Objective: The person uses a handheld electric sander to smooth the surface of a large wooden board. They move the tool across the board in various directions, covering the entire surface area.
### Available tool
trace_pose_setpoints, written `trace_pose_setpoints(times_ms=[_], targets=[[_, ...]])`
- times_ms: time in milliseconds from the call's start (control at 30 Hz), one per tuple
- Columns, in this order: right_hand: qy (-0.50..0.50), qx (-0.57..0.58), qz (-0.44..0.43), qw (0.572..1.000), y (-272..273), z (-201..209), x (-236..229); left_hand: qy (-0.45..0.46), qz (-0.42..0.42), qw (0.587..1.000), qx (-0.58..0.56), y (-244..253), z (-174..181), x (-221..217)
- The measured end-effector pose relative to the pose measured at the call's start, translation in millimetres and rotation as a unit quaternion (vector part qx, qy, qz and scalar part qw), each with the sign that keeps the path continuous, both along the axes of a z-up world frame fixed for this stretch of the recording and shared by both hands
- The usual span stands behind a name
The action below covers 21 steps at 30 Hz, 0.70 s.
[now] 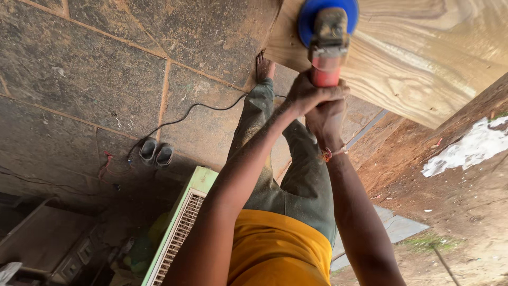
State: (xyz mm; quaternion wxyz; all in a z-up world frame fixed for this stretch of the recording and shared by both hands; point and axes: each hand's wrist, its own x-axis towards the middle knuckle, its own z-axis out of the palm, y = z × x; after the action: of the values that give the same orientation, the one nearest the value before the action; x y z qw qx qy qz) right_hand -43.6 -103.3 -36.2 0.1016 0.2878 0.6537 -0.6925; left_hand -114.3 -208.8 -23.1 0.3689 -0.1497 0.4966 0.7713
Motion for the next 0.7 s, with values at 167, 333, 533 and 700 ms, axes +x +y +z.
trace_pose_setpoints(times_ms=[167,333,533,700], targets=[[-0.071,0.022,-0.058,0.996,16.1,14.8,50.9,0.060,-0.187,0.974,-0.111,33.8,8.8,14.7],[-0.068,0.169,0.168,0.969,-5.9,61.7,48.1,0.049,-0.071,0.992,-0.095,0.2,23.4,49.0],[-0.008,0.259,0.323,0.910,-27.7,70.3,-22.7,-0.051,0.060,0.995,-0.061,-24.3,14.5,37.9],[-0.018,0.221,0.191,0.956,-17.3,72.5,-48.8,0.003,0.008,1.000,-0.018,4.0,3.3,-1.6]])
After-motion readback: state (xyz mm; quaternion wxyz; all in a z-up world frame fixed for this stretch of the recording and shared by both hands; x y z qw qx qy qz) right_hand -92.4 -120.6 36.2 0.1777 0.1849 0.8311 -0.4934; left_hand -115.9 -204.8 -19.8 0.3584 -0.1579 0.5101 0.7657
